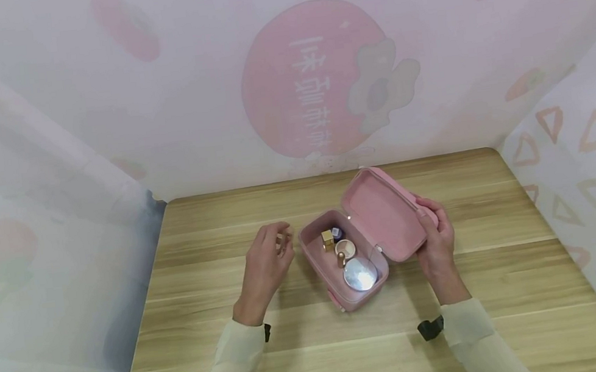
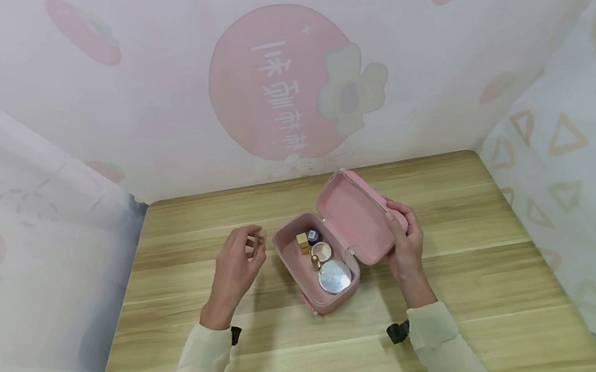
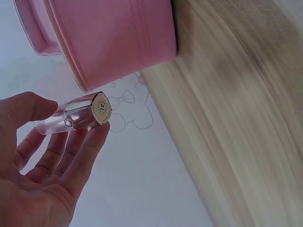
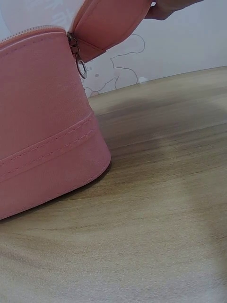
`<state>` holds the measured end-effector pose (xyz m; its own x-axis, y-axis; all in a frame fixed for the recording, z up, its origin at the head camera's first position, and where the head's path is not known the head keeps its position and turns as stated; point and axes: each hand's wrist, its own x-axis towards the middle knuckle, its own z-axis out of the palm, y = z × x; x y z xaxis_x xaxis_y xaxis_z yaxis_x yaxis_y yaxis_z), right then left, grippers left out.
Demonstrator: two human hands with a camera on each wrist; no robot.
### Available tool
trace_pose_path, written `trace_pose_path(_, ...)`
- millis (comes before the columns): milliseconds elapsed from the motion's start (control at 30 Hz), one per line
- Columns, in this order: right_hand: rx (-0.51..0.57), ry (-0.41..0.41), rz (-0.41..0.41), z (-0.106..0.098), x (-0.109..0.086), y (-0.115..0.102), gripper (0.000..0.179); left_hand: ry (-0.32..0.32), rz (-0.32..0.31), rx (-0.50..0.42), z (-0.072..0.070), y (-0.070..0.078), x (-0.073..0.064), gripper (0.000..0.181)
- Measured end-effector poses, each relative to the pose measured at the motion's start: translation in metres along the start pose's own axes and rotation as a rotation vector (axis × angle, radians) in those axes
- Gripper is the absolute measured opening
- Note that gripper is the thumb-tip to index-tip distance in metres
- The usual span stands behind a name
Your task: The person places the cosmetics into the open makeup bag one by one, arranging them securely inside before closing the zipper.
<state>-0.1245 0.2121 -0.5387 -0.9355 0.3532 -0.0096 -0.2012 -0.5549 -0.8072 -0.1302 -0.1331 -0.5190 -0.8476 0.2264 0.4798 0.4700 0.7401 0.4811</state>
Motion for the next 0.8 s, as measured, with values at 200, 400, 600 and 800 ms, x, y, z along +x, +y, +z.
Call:
trace_pose_path(200,-0.009,-0.010,0.007,0.000,-0.001,-0.001,0.018,-0.021,0.001,-0.020,0.001,0.008,0.005,0.043)
trace_pose_path(400,-0.004,-0.007,0.006,0.001,0.000,-0.002,0.018,0.002,0.055,-0.029,0.004,0.017,0.012,0.046)
trace_pose_path(600,0.000,-0.004,0.002,0.001,0.000,-0.001,0.018,0.014,0.100,-0.049,0.010,0.026,0.019,0.043)
trace_pose_path(800,0.000,-0.004,-0.005,0.001,0.000,0.000,0.018,-0.005,0.104,-0.061,0.020,0.033,0.019,0.038)
